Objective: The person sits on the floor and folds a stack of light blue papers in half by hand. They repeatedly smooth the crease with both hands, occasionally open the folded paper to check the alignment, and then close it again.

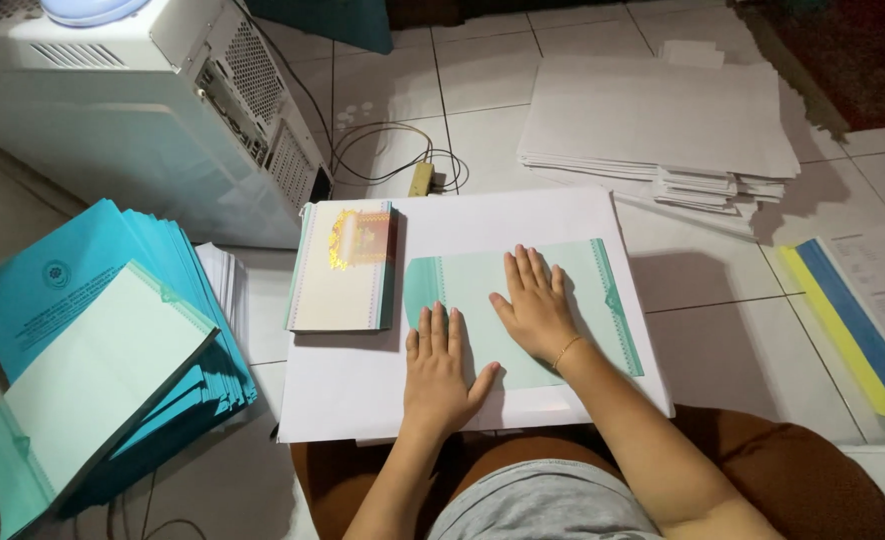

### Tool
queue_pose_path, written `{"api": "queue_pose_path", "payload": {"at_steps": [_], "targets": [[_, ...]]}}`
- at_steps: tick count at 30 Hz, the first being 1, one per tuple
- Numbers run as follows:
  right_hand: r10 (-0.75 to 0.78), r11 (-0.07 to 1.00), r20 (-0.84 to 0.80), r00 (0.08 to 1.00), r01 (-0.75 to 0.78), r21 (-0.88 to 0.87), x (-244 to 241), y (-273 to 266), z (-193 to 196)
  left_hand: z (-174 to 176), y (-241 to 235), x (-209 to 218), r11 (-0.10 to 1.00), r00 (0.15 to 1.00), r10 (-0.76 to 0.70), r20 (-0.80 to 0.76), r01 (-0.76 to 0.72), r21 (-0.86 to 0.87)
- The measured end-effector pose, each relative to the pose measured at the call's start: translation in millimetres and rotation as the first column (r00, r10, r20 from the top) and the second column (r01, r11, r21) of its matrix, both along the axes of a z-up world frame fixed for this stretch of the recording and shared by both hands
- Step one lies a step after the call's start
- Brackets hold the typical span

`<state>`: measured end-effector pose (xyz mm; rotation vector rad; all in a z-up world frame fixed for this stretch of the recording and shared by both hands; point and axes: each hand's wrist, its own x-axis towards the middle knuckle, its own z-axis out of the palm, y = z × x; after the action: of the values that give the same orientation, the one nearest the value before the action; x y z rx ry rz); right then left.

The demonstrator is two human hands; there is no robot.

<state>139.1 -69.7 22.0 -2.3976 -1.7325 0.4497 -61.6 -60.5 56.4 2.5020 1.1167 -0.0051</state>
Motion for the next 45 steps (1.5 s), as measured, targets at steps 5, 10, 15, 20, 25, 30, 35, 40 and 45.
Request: {"api": "queue_pose_path", "payload": {"at_steps": [5, 10, 15, 20, 25, 30, 35, 40, 45], "targets": [[0.104, 0.992, -0.037, 0.994, -0.106, -0.067, -36, -88, 25, -4, 0, 2, 1.000, 1.000, 0.010, 0.005, -0.010, 0.000], [0.189, 0.974, 0.022, 0.982, -0.185, -0.127, -32, -96, 16, -6, 0, 2, 1.000, 1.000, -0.015, -0.026, 0.016, 0.016], [0.029, 0.999, -0.019, 0.999, -0.029, -0.026, -1, 2, 1, -3, 0, 1, 0.999, 0.997, -0.034, -0.063, 0.035, 0.008], [-0.044, 0.999, -0.014, 0.999, 0.044, -0.009, 0, 28, 2, -1, -1, 0, 1.000, 1.000, -0.014, -0.014, 0.015, 0.026], [0.056, 0.998, -0.026, 0.998, -0.057, -0.040, -32, -62, 21, -2, -1, -1, 1.000, 1.000, -0.010, -0.007, 0.010, -0.005], [0.107, 0.988, 0.106, 0.989, -0.118, 0.102, -6, -157, -19, -62, 3, 2, 0.952, 0.992, -0.010, 0.123, -0.029, 0.304], [-0.229, 0.973, 0.031, 0.973, 0.228, 0.036, 31, -179, -19, -65, 2, 2, 0.951, 0.996, -0.006, 0.087, -0.021, 0.308], [-0.198, 0.980, 0.165, 0.966, 0.192, 0.055, 2, -155, -26, -66, 2, 2, 0.953, 0.997, -0.006, 0.074, -0.017, 0.301], [0.071, 0.996, 0.033, 0.997, -0.069, -0.063, -29, -95, 0, -5, -2, -2, 0.999, 0.999, -0.014, 0.041, 0.012, 0.031]]}}
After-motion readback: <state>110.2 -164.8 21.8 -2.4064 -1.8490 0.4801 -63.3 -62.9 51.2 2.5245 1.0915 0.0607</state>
